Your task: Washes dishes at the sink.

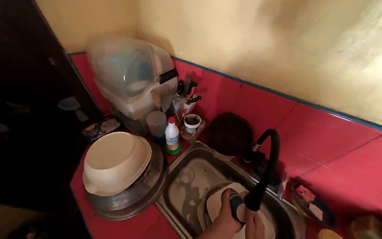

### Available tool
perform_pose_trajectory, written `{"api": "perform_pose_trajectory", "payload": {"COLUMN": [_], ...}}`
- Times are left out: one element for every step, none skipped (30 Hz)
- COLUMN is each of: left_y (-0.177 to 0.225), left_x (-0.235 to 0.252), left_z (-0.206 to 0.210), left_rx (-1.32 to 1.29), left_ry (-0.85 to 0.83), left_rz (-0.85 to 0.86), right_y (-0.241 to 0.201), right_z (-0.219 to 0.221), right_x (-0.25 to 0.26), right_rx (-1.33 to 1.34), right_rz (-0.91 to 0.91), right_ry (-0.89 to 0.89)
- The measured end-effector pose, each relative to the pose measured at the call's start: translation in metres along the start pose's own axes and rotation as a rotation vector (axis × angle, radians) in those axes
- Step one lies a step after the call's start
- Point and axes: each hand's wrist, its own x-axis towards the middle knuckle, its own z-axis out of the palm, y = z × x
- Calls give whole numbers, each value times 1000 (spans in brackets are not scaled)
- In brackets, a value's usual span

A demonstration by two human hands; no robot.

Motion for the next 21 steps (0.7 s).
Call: {"api": "perform_pose_trajectory", "payload": {"left_y": [-3,-6,-6,-5,-2,-1,1,3,6,8,8,9,9,8,7,6,3,-3,-14,-24,-30], "left_x": [3,4,4,2,3,7,12,15,17,18,18,15,12,12,14,16,15,12,7,4,3], "left_z": [2,4,7,9,10,9,6,3,1,0,-1,-1,1,-1,-3,-4,-2,1,3,0,-6], "left_rx": [1,7,23,43,42,22,5,15,56,134,246,368,497,638,814,1035,1276,1486,1659,1770,1827], "left_ry": [25,46,74,80,76,57,27,-17,-57,-102,-115,-106,-89,-71,-48,-14,14,43,84,110,108], "left_rz": [14,31,59,83,87,66,19,-25,-55,-68,-65,-49,-8,60,140,226,304,375,442,528,613], "right_y": [2,4,8,12,14,16,18,16,15,12,8,5,2,1,2,4,6,8,9,10,9], "right_z": [0,1,1,-1,-3,-6,-11,-16,-20,-24,-27,-31,-34,-34,-33,-31,-28,-25,-23,-23,-23], "right_x": [1,1,1,2,4,6,8,10,12,15,16,18,20,21,21,21,21,22,22,22,23], "right_rx": [-18,-6,15,36,40,29,26,46,99,174,248,294,321,351,383,399,389,346,296,274,263], "right_rz": [3,-3,-33,-71,-110,-145,-156,-128,-59,49,182,303,404,490,543,553,516,451,385,343,324], "right_ry": [25,27,-6,-67,-96,-86,-60,-39,-23,-1,18,21,14,28,43,46,47,52,55,50,44]}}
